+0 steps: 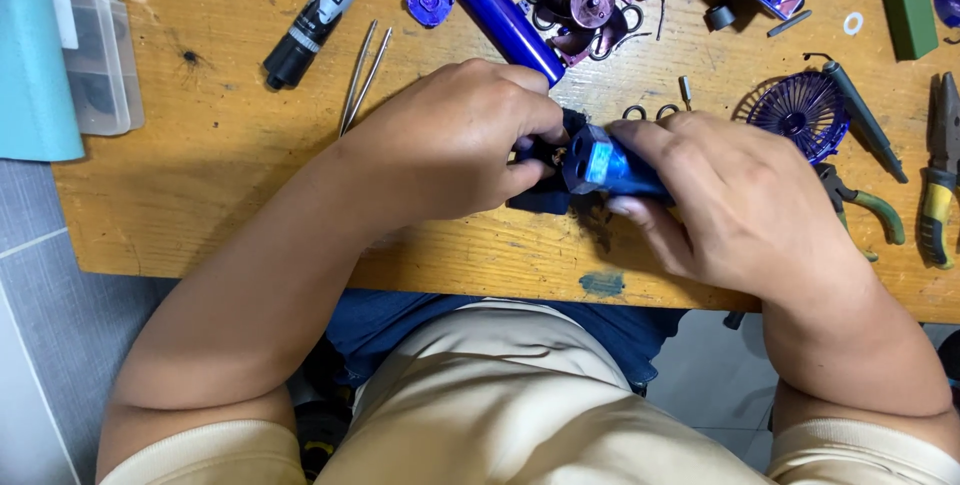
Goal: The person assembles a small blue cylindrical component by inserting a metal pin, seating a black O-ring, and using a blue hexagonal tool to press-fit the assembly. They then use tweezers to place additional small black rings onto the component.
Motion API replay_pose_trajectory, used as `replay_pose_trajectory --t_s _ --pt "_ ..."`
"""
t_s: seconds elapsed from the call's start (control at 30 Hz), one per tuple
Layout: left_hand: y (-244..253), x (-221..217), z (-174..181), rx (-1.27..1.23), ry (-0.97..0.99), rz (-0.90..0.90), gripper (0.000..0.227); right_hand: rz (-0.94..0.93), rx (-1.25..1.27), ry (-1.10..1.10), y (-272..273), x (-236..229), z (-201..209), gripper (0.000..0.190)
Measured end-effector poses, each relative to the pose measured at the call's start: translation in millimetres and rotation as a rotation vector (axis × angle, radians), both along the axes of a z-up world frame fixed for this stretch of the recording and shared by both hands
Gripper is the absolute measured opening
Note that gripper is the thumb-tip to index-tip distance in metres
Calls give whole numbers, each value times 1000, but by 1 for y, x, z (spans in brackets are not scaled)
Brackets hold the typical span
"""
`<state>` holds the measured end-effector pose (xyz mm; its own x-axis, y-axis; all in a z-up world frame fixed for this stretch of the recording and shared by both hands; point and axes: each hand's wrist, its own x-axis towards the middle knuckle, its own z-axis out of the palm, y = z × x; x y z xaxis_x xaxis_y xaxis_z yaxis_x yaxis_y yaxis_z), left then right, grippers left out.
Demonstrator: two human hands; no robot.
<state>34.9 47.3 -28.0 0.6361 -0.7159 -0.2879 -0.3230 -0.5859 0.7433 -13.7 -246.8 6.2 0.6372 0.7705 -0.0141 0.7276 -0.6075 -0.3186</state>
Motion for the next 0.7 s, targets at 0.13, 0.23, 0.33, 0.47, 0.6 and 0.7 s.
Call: replay_pose_trajectory --t_s 0.13,0.23,0.33,0.47,0.6,0.7 --pt "-1 2 4 31 50 1 16 57 253 -46 -2 0 -4 49" --pt "1 1 0 12 7 1 11 -35 32 48 2 -2 0 47" --pt "3 0 -4 -28 -3 2 7 -5 110 -7 -3 -3 -7 47" --pt "4 -1 -6 -101 -41 20 9 2 161 21 -1 -5 -6 51" --pt "4 0 -11 -119 -72 -1 18 47 228 -11 -4 -1 -8 54" --pt "3 -1 -15 -146 -107 1 17 40 205 35 -1 -2 -3 53"
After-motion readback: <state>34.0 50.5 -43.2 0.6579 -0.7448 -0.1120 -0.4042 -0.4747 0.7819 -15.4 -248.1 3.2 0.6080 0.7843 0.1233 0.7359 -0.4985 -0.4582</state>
